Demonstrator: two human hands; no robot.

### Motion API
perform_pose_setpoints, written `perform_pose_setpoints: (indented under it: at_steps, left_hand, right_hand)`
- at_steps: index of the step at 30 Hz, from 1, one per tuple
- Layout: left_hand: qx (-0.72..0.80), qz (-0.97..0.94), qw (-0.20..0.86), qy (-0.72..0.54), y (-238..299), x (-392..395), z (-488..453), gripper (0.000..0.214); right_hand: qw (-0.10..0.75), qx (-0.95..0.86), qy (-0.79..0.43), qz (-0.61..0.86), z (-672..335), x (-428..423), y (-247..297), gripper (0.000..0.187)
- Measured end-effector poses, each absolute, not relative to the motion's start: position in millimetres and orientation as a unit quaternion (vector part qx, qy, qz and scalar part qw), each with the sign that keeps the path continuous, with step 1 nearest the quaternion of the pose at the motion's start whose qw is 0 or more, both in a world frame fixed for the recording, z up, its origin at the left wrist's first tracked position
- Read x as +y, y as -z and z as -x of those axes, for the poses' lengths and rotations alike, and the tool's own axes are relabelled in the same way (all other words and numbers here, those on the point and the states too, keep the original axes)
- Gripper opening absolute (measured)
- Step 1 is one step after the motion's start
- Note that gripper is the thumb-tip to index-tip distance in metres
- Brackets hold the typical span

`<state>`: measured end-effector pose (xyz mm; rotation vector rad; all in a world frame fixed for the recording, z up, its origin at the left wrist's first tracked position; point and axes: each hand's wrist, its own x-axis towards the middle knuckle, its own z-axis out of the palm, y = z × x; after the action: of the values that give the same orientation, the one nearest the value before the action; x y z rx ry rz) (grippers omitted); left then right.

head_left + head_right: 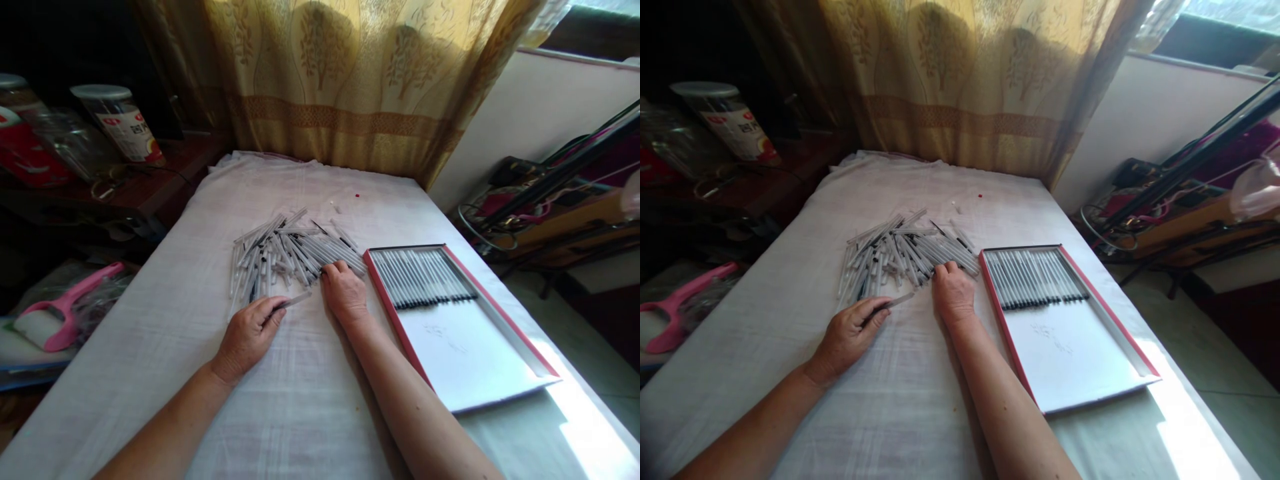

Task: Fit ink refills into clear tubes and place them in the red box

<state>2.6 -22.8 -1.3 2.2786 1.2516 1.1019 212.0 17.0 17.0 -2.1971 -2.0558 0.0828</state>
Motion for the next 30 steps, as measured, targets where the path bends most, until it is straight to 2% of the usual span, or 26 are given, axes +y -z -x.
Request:
perform_pose_setpoints:
  at_steps: [4,7,10,13,16,20,30]
  left_hand:
    - [0.443,-0.796,0.159,-0.38,1.1,-22.7,-2.3,0.025]
    - [0.444,-0.797,0.159,-0.377,-0.4,-22.8,-2.0,0.025]
    - [0.439,-0.799,0.159,-0.379,-2.2,-23.0,-2.2,0.025]
    - [0.435,-0.803,0.159,-0.375,-3.3,-23.4,-2.8,0.024]
    - [0.431,-0.811,0.154,-0.364,-3.3,-24.1,-3.3,0.024]
    - [0.421,-0.822,0.147,-0.354,-1.7,-25.1,-3.5,0.024]
    - [0.42,-0.826,0.153,-0.342,-2.3,-25.8,-3.3,0.024]
  right_hand:
    - [0.07,-0.68,-0.046,0.728,-212.6,20.6,-18.0,0.024]
    - [0.115,-0.671,-0.073,0.728,-215.8,21.5,-17.9,0.021]
    - [0.25,-0.657,-0.122,0.701,-218.9,11.1,-15.0,0.018]
    - [0.427,-0.609,-0.249,0.621,-217.4,-11.2,-11.7,0.016]
    - [0.514,-0.533,-0.382,0.553,-210.7,-33.5,-11.0,0.019]
    - [0.532,-0.492,-0.431,0.538,-202.7,-45.5,-13.0,0.02]
    - [0.521,-0.517,-0.396,0.552,-204.0,-45.7,-11.3,0.018]
